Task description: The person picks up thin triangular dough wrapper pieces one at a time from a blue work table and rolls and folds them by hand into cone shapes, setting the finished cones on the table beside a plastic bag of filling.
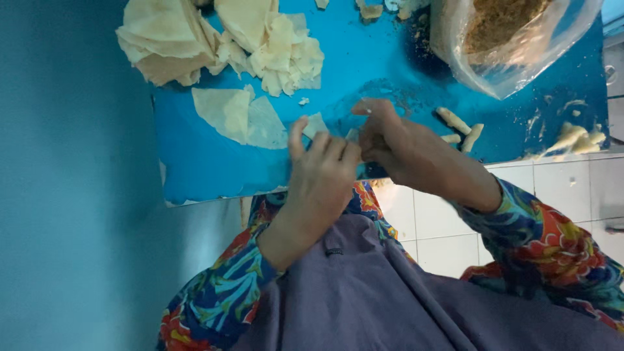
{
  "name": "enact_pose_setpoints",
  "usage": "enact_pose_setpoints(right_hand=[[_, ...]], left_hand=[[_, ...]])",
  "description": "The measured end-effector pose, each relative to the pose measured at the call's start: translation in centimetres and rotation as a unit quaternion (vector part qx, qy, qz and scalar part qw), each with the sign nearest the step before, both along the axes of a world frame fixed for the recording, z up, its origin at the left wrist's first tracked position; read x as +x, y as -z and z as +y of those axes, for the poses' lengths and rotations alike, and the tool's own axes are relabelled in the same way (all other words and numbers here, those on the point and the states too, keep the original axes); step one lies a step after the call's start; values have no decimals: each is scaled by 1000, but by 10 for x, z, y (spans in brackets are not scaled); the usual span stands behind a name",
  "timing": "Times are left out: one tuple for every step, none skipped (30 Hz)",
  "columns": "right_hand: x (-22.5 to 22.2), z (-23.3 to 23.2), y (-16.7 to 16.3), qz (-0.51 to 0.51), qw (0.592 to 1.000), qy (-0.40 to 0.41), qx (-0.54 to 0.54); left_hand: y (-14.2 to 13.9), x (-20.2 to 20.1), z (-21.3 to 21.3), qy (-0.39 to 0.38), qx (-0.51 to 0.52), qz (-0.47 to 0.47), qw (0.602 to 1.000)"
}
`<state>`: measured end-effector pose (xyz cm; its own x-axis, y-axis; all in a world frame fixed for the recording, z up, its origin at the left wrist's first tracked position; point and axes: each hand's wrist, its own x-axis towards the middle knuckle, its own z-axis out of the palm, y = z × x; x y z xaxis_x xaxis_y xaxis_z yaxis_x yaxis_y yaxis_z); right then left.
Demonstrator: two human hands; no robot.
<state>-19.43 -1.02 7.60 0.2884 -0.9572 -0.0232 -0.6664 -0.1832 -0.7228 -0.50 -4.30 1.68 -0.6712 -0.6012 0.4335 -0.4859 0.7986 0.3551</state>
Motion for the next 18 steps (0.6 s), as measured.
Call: enact_pose_setpoints(right_hand=[[0, 0, 1, 17, 1000, -6, -24], [-1, 3, 3, 34, 998, -13, -49], [-1, 9, 6, 51, 996, -19, -73], [-1, 16, 10, 66, 992, -16, -109], [-2, 23, 14, 82, 986, -13, -146], [-3, 28, 18, 98, 978, -10, -183], [-4, 31, 22, 97, 977, -11, -189], [-4, 35, 26, 96, 976, -12, -196], [-4, 35, 28, 96, 974, -13, -206], [-3, 35, 29, 115, 970, -12, -212], [-3, 33, 30, 134, 966, -11, -220], [-2, 29, 29, 153, 962, -10, -227], [-2, 26, 27, 119, 979, 11, -168], [-3, 18, 25, 83, 990, 31, -109], [-4, 11, 23, 47, 996, 49, -50], [-6, 6, 20, 22, 999, 38, -28], [-9, 1, 17, -2, 1000, 29, -8], [-9, -2, 16, -26, 999, 18, 12]], left_hand=[[-1, 0, 2, 0, -13, -22, 1000], [-2, 0, 4, -5, -45, -28, 999], [-2, 2, 8, -9, -76, -34, 997], [-1, 4, 11, -11, -104, -41, 994], [0, 5, 14, -15, -109, -22, 994], [1, 8, 15, -18, -113, -4, 993], [3, 10, 17, -20, -114, 12, 993], [4, 10, 17, -22, -116, 6, 993], [5, 10, 15, -24, -120, 1, 992], [6, 9, 13, -26, -124, -4, 992], [6, 7, 9, -26, -106, -10, 994], [5, 4, 5, -26, -89, -18, 996], [2, 2, 2, -25, -71, -25, 997], [0, 0, -5, -14, -22, -3, 1000], [-2, -1, -13, -4, 27, 19, 999], [-4, -1, -20, 6, 76, 40, 996], [-6, -1, -26, 19, 110, 7, 994], [-8, -1, -32, 31, 142, -25, 989]])
